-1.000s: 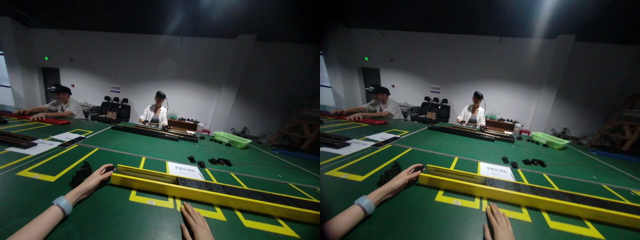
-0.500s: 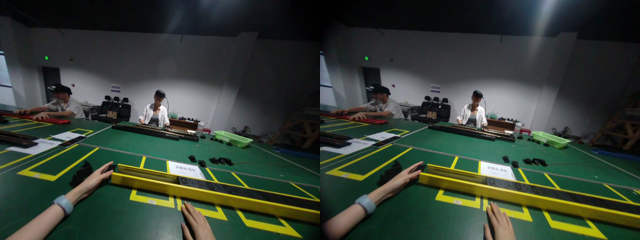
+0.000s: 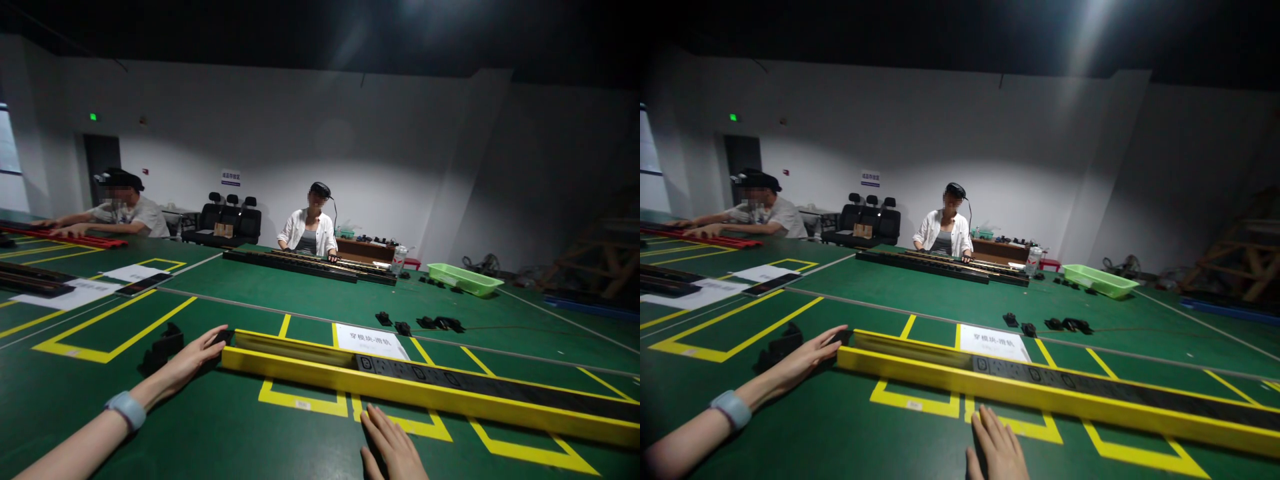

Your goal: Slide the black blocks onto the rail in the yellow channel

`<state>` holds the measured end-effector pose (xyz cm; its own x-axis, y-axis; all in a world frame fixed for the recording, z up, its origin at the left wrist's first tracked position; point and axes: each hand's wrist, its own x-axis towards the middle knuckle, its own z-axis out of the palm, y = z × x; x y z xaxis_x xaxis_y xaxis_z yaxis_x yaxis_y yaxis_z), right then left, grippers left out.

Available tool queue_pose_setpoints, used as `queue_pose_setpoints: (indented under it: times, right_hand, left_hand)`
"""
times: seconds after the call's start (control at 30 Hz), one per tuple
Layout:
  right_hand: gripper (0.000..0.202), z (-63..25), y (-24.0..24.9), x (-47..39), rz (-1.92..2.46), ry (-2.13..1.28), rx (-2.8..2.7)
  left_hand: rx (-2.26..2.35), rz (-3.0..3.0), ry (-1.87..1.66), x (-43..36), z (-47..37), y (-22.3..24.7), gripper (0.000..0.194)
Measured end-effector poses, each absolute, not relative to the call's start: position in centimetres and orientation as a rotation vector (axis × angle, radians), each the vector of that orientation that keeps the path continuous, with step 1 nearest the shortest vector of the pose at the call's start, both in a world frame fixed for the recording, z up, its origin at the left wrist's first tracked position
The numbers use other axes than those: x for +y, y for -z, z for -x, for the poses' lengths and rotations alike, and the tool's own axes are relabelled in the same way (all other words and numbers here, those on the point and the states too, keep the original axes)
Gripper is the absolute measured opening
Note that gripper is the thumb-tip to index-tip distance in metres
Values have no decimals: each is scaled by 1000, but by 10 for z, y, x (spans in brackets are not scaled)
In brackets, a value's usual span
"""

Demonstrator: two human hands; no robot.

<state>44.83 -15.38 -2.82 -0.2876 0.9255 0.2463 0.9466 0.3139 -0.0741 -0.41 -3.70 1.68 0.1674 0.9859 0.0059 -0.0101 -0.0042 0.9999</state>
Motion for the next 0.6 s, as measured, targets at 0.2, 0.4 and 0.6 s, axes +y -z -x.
queue_pose_setpoints:
  times: [0.2,0.4,0.6]
  right_hand:
    - [48,-449,28,-153,1707,130,-2361]
    - [47,-449,27,-153,1704,96,-2348]
    - [47,-450,28,-152,1707,94,-2342]
  left_hand:
    - [1082,-1273,-1097,-39,1,-20,88]
    - [1100,-1240,-1070,-39,0,-24,92]
    - [1119,-1257,-1101,-33,0,-17,89]
